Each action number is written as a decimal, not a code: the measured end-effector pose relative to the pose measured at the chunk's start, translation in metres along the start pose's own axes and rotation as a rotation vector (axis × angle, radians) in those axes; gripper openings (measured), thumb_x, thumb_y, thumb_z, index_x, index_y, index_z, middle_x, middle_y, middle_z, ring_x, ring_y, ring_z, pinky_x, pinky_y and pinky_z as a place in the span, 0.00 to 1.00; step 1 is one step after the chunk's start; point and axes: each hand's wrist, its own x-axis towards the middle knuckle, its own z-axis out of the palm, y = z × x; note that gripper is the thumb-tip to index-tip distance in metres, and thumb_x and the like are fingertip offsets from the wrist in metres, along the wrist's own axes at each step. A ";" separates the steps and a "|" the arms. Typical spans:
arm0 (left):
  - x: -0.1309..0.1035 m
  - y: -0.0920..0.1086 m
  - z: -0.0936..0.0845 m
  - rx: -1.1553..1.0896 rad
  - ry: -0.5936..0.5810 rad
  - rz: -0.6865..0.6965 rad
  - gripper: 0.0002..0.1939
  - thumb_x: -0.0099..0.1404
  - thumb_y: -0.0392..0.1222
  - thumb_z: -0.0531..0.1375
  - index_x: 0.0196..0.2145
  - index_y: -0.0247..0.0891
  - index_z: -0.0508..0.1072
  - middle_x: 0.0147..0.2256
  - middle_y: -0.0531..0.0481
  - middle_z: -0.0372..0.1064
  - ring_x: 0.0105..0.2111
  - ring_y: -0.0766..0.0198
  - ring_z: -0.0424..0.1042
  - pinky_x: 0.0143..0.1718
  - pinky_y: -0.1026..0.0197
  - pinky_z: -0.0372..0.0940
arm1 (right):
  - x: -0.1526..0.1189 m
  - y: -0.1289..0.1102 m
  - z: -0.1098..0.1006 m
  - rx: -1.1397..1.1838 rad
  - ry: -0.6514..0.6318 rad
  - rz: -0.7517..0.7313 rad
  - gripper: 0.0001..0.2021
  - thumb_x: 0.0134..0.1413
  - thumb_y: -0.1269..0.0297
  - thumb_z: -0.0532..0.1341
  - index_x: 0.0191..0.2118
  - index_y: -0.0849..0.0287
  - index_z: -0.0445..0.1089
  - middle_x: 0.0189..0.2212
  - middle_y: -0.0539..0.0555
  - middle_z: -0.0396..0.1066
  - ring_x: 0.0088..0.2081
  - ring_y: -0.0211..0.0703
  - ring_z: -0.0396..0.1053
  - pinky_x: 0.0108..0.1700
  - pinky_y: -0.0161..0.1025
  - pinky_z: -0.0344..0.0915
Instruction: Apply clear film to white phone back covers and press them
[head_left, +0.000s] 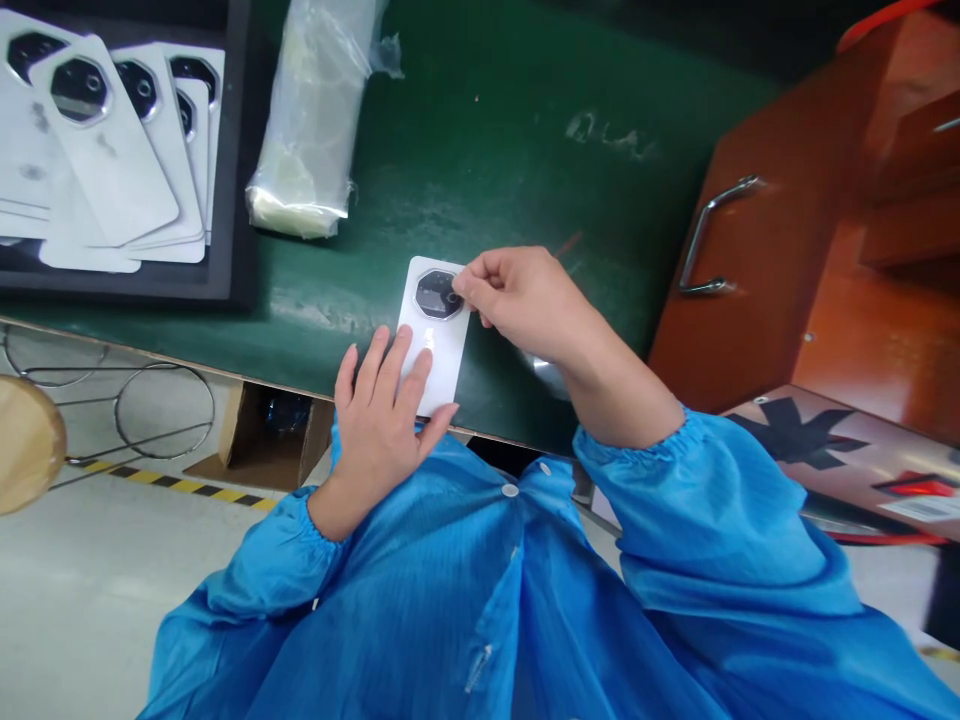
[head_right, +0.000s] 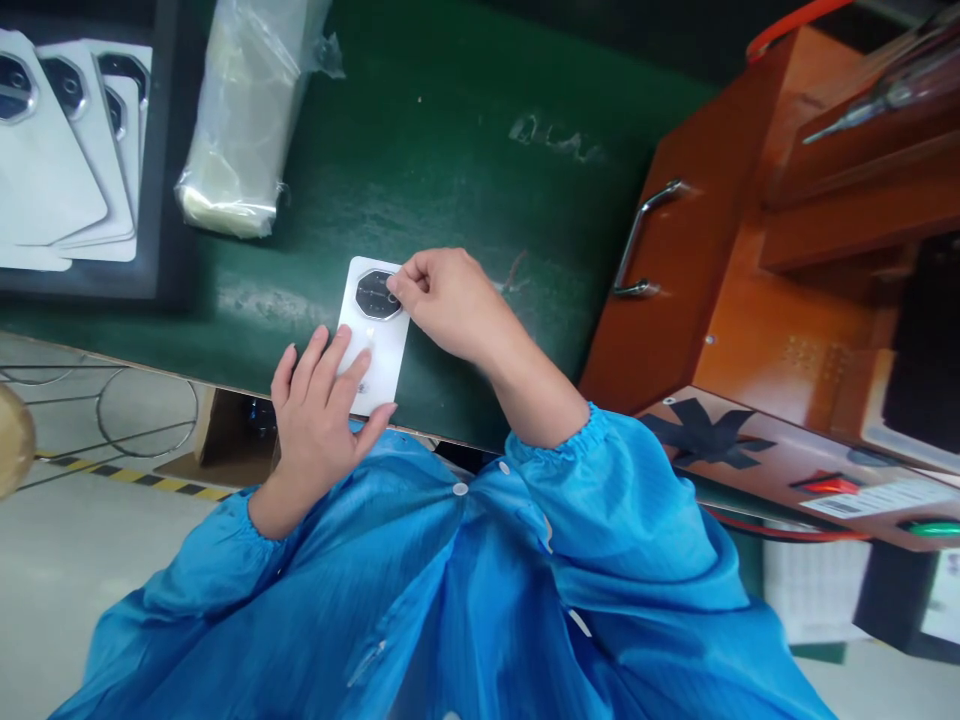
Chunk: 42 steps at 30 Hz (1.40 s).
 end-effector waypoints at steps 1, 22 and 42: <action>0.001 0.000 0.000 0.008 0.003 0.005 0.28 0.74 0.56 0.64 0.65 0.38 0.71 0.68 0.34 0.69 0.72 0.42 0.64 0.74 0.40 0.50 | 0.000 -0.001 0.000 -0.004 -0.003 0.006 0.12 0.67 0.60 0.65 0.30 0.57 0.72 0.24 0.51 0.69 0.30 0.41 0.65 0.34 0.40 0.58; 0.001 -0.001 -0.003 -0.030 -0.049 -0.027 0.29 0.73 0.55 0.64 0.66 0.40 0.71 0.70 0.35 0.67 0.73 0.41 0.62 0.75 0.39 0.47 | 0.001 0.000 0.008 -0.062 0.107 -0.050 0.11 0.61 0.66 0.66 0.27 0.56 0.71 0.24 0.51 0.69 0.30 0.42 0.65 0.36 0.42 0.60; 0.002 -0.013 -0.024 -0.185 -0.028 -0.064 0.25 0.80 0.51 0.53 0.68 0.40 0.70 0.73 0.32 0.60 0.73 0.42 0.61 0.72 0.35 0.56 | -0.047 -0.013 0.026 -0.494 0.257 -0.243 0.14 0.68 0.67 0.63 0.55 0.65 0.73 0.49 0.69 0.78 0.49 0.61 0.75 0.51 0.52 0.71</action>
